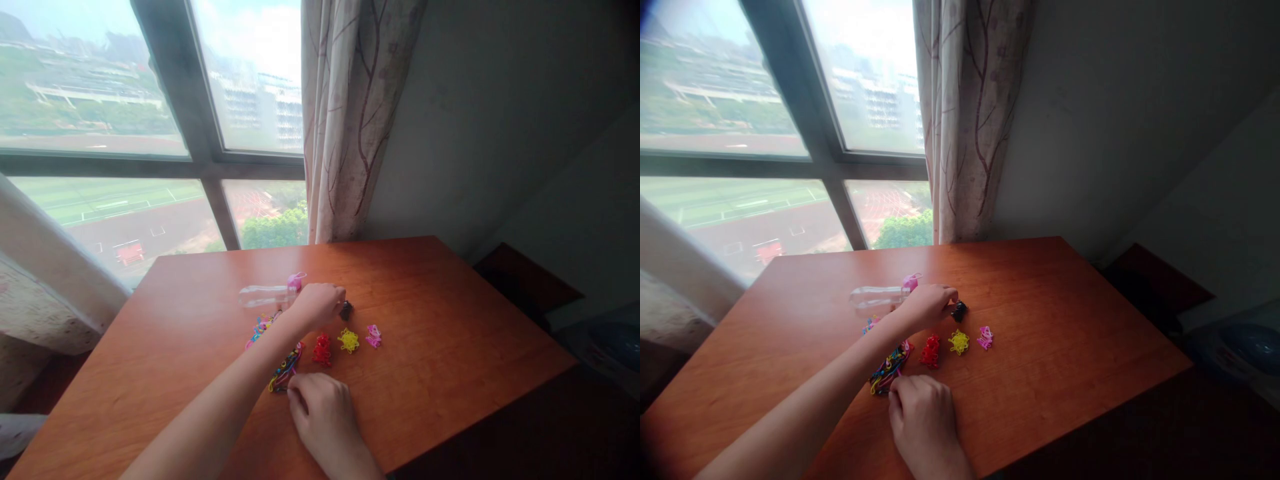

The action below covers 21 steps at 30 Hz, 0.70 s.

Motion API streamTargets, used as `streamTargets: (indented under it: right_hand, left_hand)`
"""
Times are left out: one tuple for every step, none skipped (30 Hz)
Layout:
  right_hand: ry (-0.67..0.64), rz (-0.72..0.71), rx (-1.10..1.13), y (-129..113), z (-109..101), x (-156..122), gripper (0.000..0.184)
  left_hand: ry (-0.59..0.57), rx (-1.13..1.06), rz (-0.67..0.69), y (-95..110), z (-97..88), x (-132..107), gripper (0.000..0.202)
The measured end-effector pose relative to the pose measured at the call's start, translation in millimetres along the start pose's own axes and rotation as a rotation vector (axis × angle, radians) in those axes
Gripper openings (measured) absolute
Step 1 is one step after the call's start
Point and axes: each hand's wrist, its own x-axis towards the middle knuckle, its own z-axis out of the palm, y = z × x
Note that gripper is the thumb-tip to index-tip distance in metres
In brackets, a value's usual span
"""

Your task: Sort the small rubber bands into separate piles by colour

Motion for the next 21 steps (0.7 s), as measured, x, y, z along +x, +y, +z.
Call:
streamTargets:
  right_hand:
    - [-0.002,0.003,0.002,0.2,0.1,0.2,0.016]
    - [-0.006,0.006,0.003,0.4,0.2,0.5,0.016]
    - [-0.011,0.009,0.004,0.6,0.1,0.9,0.016]
    - [-0.016,0.012,0.005,0.7,0.0,1.2,0.016]
    - [-0.02,0.016,0.005,0.7,-0.2,1.4,0.016]
    - [-0.023,0.018,0.006,0.7,-0.5,1.4,0.016]
    - [-0.026,0.019,0.009,0.6,-0.9,1.4,0.016]
    - [-0.026,0.019,0.012,0.6,-1.2,1.3,0.016]
    - [-0.026,0.017,0.016,0.5,-1.6,1.1,0.016]
    - [-0.026,0.015,0.021,0.5,-2.1,0.9,0.015]
    - [-0.025,0.014,0.027,0.5,-2.5,0.8,0.015]
    - [-0.024,0.013,0.033,0.6,-2.9,0.7,0.015]
    - [-0.024,0.012,0.039,0.7,-3.2,0.7,0.015]
    - [-0.024,0.011,0.045,0.9,-3.4,0.7,0.015]
    - [-0.025,0.01,0.048,1.1,-3.4,0.7,0.015]
    - [-0.026,0.011,0.049,1.3,-3.3,0.7,0.014]
    - [-0.027,0.01,0.048,1.6,-3.0,0.7,0.014]
    - [-0.027,0.008,0.046,1.9,-2.6,0.8,0.014]
    - [-0.026,0.005,0.043,2.1,-2.2,0.8,0.014]
    - [-0.022,0.002,0.04,2.4,-1.8,0.9,0.014]
    - [-0.016,-0.002,0.038,2.5,-1.5,1.0,0.014]
  left_hand:
    - [0.016,0.002,-0.003,-0.8,-2.5,-3.9,0.03]
    - [0.036,0.004,-0.005,-1.7,-5.4,-8.8,0.027]
    - [0.058,0.006,-0.006,-2.7,-8.3,-14.7,0.023]
    - [0.08,0.008,-0.006,-3.7,-11.4,-21.5,0.02]
    - [0.101,0.009,-0.004,-4.7,-14.3,-29.2,0.018]
    - [0.119,0.01,-0.003,-5.7,-17.1,-37.6,0.017]
    - [0.135,0.01,-0.003,-6.7,-19.7,-46.7,0.016]
    - [0.146,0.009,-0.004,-7.6,-21.9,-56.5,0.016]
    - [0.156,0.008,-0.008,-8.6,-23.7,-66.8,0.016]
    - [0.162,0.007,-0.016,-9.5,-25.1,-77.5,0.016]
    - [0.17,0.003,-0.027,-10.4,-26.0,-88.5,0.016]
    - [0.181,-0.006,-0.041,-11.2,-26.2,-99.5,0.017]
    - [0.192,-0.025,-0.056,-12.1,-25.7,-110.2,0.018]
    - [0.222,-0.072,-0.072,-12.8,-24.2,-120.4,0.018]
    - [0.245,-0.12,-0.085,-13.6,-21.7,-129.7,0.018]
    - [0.261,-0.168,-0.096,-14.4,-18.2,-137.9,0.018]
    - [0.272,-0.22,-0.106,-15.3,-13.8,-144.9,0.018]
    - [0.278,-0.271,-0.117,-16.2,-8.4,-150.8,0.019]
    - [0.281,-0.326,-0.128,-17.3,-2.4,-155.6,0.02]
    - [0.287,-0.382,-0.141,-18.4,4.1,-159.5,0.021]
    - [0.297,-0.436,-0.153,-19.7,10.6,-162.7,0.023]
